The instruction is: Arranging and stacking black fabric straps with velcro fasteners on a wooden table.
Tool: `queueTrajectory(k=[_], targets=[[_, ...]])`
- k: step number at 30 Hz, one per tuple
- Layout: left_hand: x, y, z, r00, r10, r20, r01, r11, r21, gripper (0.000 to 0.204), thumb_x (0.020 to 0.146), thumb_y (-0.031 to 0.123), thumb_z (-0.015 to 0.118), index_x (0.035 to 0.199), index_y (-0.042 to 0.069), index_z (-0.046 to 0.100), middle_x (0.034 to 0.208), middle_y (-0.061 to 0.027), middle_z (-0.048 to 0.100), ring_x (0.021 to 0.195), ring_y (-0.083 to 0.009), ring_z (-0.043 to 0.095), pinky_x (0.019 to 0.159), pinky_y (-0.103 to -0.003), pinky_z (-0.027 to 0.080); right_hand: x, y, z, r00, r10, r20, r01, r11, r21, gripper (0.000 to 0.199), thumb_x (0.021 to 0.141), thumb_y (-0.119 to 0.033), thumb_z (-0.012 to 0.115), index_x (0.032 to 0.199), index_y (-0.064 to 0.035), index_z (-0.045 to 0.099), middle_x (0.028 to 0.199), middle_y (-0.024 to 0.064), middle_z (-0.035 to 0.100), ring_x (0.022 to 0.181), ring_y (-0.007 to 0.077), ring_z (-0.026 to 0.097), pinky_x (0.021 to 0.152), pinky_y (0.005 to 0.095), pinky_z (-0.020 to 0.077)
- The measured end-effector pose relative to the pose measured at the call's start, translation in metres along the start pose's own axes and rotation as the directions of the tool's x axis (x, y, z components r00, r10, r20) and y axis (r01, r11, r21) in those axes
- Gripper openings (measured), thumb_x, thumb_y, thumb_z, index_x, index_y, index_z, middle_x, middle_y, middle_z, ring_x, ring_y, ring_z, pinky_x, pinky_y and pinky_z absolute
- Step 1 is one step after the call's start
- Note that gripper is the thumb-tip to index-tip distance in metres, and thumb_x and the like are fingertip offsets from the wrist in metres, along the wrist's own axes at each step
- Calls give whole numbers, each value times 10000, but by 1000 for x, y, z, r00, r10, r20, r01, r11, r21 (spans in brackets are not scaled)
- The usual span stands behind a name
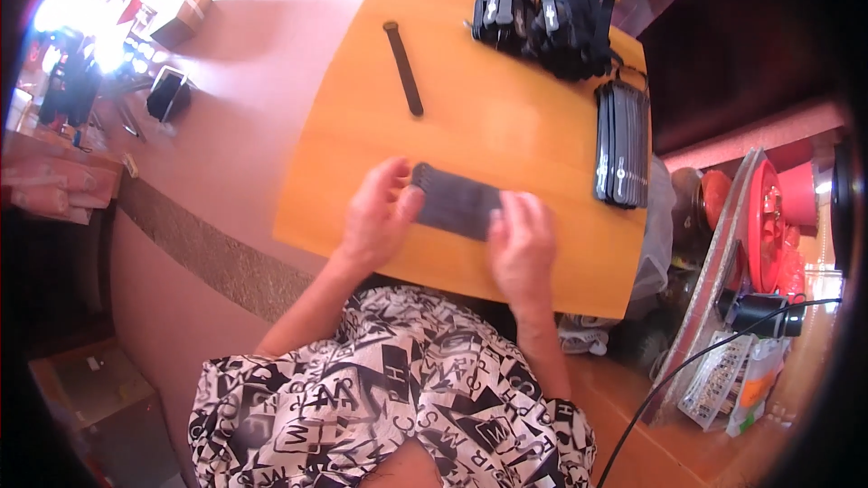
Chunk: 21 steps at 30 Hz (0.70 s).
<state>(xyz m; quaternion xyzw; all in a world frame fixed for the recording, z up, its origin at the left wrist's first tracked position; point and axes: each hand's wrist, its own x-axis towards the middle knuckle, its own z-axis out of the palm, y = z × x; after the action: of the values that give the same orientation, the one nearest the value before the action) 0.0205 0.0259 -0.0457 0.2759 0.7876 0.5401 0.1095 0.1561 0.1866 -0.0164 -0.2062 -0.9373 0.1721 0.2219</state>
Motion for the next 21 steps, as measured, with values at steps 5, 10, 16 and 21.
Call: queueTrajectory(k=[5,10,16,21], targets=[[9,3,25,894,279,350,-299,954,3,647,964,389,398,1435,-26,243,1475,-267,247,1401,-357,213,1137,-449,172,19,-6,67,954,-283,99,279,959,47,505,803,-177,607,1262,-9,482,1270,207,472,1234,366,425,1042,453,349],[2,0,25,823,265,502,-479,799,363,687,950,448,390,1423,-31,256,1482,-283,210,1399,-410,165,1140,-498,131,-5,39,23,941,-184,284,215,973,-81,566,846,-269,581,1312,17,432,1363,222,404,1314,396,327,1089,510,258],[19,1,20,868,295,399,-408,883,235,494,864,273,598,1255,-10,493,1289,-280,454,1243,-418,397,1052,-472,311,-16,64,18,964,-150,221,184,973,-139,583,857,-299,596,1317,21,434,1412,258,348,1328,425,298,1098,510,245],[90,-14,11,920,392,-33,-341,836,429,247,782,160,676,950,-8,606,958,-222,611,915,-392,575,797,-463,475,-14,65,12,968,-176,178,179,984,-2,577,855,-310,610,1289,41,465,1381,270,381,1307,435,324,1088,505,259]])
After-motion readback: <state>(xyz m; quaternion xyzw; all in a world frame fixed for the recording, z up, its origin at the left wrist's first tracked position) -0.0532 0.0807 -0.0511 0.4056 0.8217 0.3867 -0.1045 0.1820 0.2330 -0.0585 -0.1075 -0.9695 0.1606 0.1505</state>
